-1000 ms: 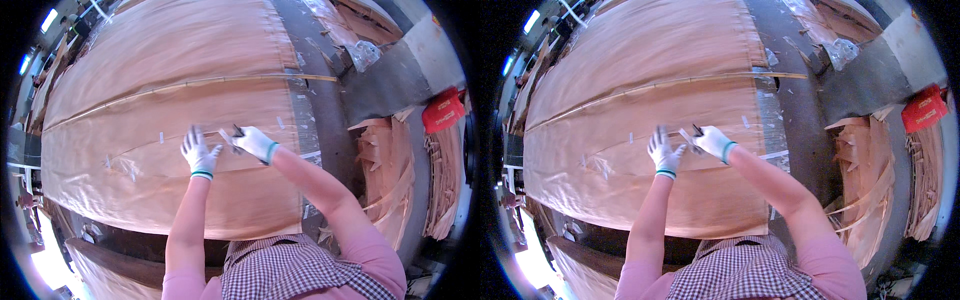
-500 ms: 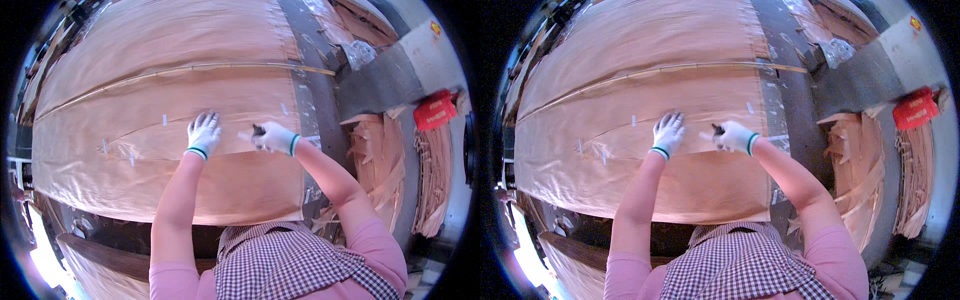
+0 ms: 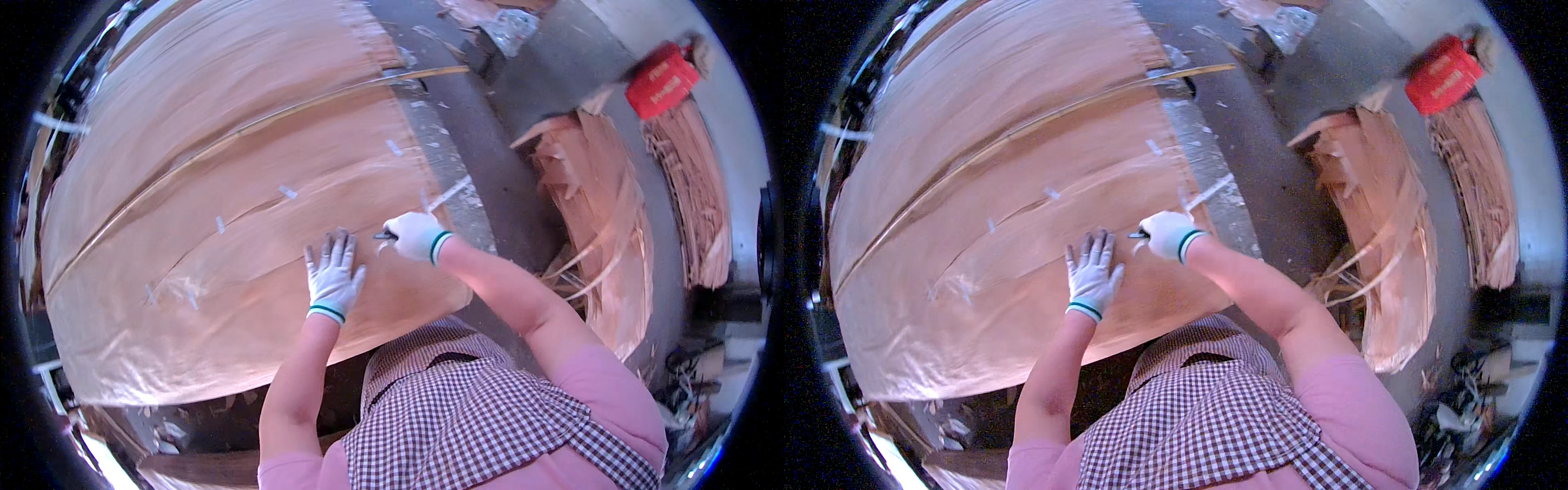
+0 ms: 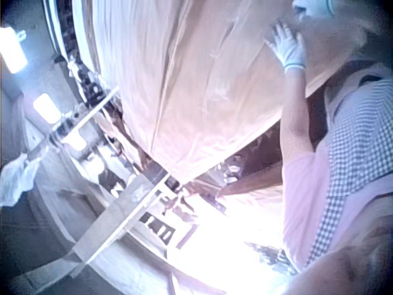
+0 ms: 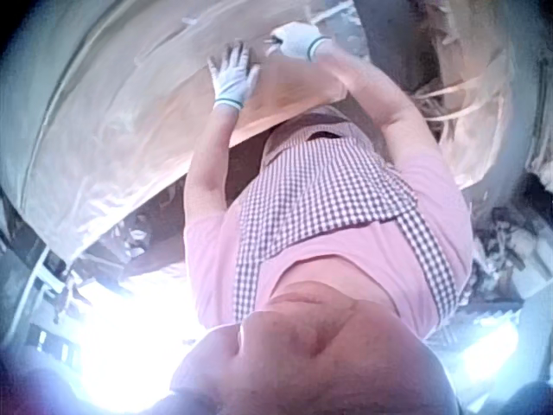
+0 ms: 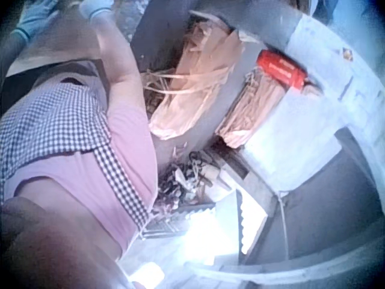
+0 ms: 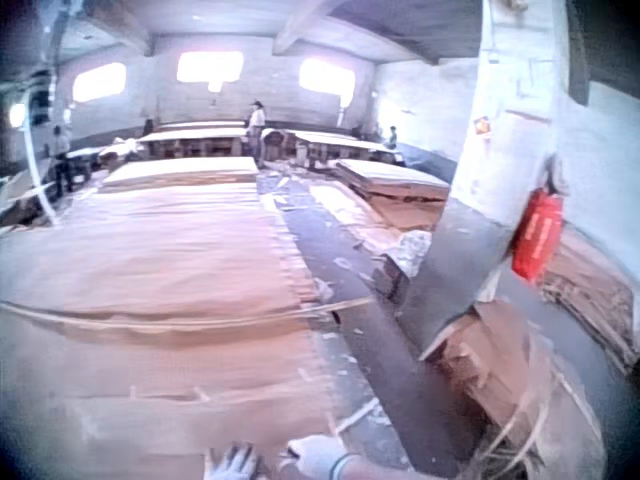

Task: The person cuts wood veneer sheets using a small knife, peeling back thin strips, and applying tape to the sheets.

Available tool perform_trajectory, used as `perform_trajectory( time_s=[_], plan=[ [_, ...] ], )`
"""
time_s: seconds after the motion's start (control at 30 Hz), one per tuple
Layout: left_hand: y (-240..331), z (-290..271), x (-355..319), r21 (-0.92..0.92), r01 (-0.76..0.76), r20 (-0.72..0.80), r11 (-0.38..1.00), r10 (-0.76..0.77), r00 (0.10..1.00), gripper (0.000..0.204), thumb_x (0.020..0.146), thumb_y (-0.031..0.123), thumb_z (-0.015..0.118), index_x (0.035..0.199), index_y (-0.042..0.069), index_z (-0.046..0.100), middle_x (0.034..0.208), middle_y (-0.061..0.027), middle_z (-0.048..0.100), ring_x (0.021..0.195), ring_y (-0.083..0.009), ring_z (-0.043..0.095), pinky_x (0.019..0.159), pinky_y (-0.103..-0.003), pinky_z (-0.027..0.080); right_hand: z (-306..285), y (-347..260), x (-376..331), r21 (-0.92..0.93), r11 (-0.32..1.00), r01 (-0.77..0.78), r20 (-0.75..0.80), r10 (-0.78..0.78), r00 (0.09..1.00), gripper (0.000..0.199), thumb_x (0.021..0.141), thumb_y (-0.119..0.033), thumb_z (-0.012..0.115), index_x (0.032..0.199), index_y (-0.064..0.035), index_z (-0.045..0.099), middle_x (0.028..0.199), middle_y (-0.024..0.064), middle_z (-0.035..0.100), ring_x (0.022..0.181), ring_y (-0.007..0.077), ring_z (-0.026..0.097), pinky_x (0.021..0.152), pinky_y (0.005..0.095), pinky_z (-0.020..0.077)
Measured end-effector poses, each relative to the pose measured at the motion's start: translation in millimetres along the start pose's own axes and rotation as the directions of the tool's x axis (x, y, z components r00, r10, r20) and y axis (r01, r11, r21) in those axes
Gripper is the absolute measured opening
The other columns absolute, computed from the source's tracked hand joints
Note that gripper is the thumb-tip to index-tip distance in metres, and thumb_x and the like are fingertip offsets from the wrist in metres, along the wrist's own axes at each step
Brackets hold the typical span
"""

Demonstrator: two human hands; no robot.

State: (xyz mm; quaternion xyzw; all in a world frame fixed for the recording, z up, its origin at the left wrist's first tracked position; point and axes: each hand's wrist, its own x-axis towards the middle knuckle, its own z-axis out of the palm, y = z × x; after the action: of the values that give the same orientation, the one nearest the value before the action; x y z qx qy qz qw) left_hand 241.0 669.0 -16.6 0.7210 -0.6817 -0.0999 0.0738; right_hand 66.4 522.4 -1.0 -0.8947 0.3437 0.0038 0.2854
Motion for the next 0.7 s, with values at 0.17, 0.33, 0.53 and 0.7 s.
perform_trajectory(
  time_s=[0.17, 0.33, 0.53, 0.7],
  plan=[
    [8, -4, 2, 0.108, 0.056, 0.012, 0.993, -0.058, 0.998, 0.06, 0.088, 0.039, 0.05, 0.142, 0.016, 0.038, 0.15, -0.0021, 0.033, 0.139, -0.0313, 0.025, 0.109, -0.065, 0.004, -139, 117, -80, 0.702, 0.592, -0.396, -0.022, 0.574, 0.818, 0.035, 0.078, -0.035, 0.069, 0.086, -0.0009, 0.066, 0.083, 0.0109, 0.067, 0.072, 0.0187, 0.064, 0.061, 0.031, 0.0496],
    [62, -19, 28, 0.035, 0.236, 0.04, 0.971, -0.238, 0.971, 0.049, 0.087, 0.037, 0.052, 0.133, 0.02, 0.049, 0.147, -0.0041, 0.038, 0.14, -0.034, 0.021, 0.109, -0.065, 0.003, -283, 255, -197, 0.423, 0.886, -0.188, -0.898, 0.438, 0.045, 0.028, 0.089, -0.03, 0.064, 0.08, -0.004, 0.067, 0.071, 0.0006, 0.063, 0.06, 0.0141, 0.054, 0.056, 0.032, 0.0443],
    [151, 17, 83, -0.187, 0.253, -0.172, 0.949, -0.285, 0.943, 0.045, 0.087, 0.033, 0.055, 0.13, 0.018, 0.052, 0.148, -0.0068, 0.035, 0.142, -0.034, 0.016, 0.109, -0.063, 0.002, -305, 283, -150, 0.515, 0.831, -0.207, -0.714, 0.551, 0.432, 0.035, 0.08, -0.039, 0.073, 0.088, -0.0051, 0.069, 0.076, 0.0037, 0.065, 0.074, 0.0142, 0.056, 0.075, 0.0286, 0.0463],
    [205, 70, 133, -0.258, 0.55, -0.222, 0.794, -0.603, 0.767, 0.052, 0.09, 0.036, 0.051, 0.136, 0.014, 0.044, 0.151, -0.0072, 0.03, 0.142, -0.0302, 0.018, 0.11, -0.059, 0.005, -247, 293, -92, 0.6, 0.769, -0.221, -0.24, 0.436, 0.867, 0.051, 0.075, -0.053, 0.074, 0.084, -0.0034, 0.068, 0.068, 0.0041, 0.061, 0.06, 0.0121, 0.054, 0.061, 0.0299, 0.0468]
  ],
)
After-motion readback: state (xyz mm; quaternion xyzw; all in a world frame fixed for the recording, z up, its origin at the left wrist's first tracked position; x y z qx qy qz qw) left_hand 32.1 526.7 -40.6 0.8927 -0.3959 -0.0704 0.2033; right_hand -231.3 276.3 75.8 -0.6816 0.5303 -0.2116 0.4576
